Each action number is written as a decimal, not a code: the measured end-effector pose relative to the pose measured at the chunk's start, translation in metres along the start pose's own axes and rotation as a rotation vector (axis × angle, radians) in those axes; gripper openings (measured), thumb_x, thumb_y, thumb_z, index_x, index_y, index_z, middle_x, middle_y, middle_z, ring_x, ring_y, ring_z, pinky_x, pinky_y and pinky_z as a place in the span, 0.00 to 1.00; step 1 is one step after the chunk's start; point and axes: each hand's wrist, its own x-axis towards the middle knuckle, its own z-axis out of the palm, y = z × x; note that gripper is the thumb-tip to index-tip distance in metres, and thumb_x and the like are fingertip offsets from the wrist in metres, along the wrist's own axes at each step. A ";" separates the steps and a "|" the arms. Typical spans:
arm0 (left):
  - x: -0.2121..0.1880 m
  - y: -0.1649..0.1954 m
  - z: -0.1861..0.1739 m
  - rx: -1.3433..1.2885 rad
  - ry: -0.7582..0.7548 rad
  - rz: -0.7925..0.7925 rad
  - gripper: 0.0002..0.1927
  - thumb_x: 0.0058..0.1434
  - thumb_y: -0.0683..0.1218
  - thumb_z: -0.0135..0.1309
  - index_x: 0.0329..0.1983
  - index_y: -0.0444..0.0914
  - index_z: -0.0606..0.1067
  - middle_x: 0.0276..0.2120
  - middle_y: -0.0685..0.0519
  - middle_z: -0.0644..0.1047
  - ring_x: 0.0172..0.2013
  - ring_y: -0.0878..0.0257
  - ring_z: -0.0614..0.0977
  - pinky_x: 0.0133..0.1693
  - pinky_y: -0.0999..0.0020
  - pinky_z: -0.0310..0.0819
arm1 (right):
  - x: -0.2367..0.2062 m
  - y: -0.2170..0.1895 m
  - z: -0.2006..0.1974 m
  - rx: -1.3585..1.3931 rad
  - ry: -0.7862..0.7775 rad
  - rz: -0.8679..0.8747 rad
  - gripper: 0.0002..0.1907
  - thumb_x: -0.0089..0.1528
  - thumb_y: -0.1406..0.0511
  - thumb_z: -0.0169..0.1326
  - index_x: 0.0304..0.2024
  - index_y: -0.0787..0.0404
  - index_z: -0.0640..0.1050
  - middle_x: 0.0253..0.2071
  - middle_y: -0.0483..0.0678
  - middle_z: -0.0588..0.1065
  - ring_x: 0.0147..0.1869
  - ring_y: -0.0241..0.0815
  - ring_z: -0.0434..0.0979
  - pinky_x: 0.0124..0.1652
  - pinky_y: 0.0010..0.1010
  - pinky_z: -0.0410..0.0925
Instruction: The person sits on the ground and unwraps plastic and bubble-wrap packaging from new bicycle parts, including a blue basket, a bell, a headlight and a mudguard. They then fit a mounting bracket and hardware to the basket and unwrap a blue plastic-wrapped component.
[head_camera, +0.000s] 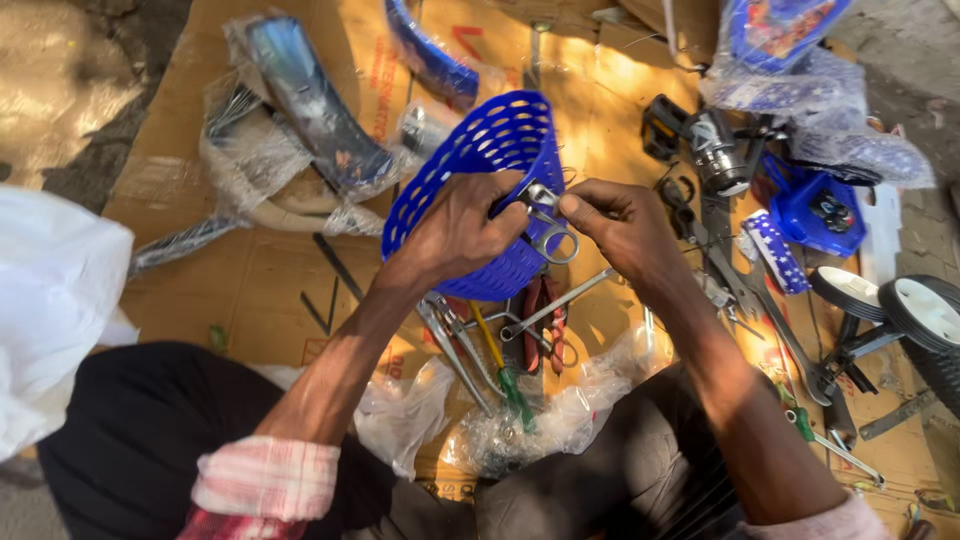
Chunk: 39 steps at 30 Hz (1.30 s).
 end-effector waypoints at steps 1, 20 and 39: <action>0.000 0.000 0.000 0.152 0.012 0.147 0.07 0.65 0.43 0.51 0.40 0.33 0.74 0.39 0.39 0.80 0.38 0.44 0.81 0.40 0.51 0.73 | -0.001 -0.006 -0.008 -0.170 0.030 -0.051 0.13 0.65 0.56 0.60 0.43 0.57 0.84 0.37 0.44 0.80 0.43 0.38 0.76 0.43 0.32 0.68; 0.001 0.012 -0.004 -0.107 -0.070 -0.336 0.11 0.59 0.45 0.51 0.40 0.33 0.75 0.30 0.39 0.78 0.31 0.45 0.80 0.37 0.51 0.72 | 0.020 0.005 0.009 -0.325 0.085 -0.201 0.12 0.66 0.56 0.60 0.40 0.58 0.83 0.35 0.44 0.79 0.42 0.40 0.74 0.48 0.37 0.63; -0.002 0.033 -0.014 -0.065 -0.024 -0.167 0.12 0.61 0.45 0.49 0.42 0.33 0.76 0.28 0.38 0.75 0.29 0.46 0.78 0.35 0.52 0.70 | 0.010 -0.080 -0.037 -1.358 0.000 -0.848 0.07 0.68 0.62 0.55 0.43 0.41 0.83 0.40 0.39 0.70 0.53 0.40 0.68 0.59 0.45 0.56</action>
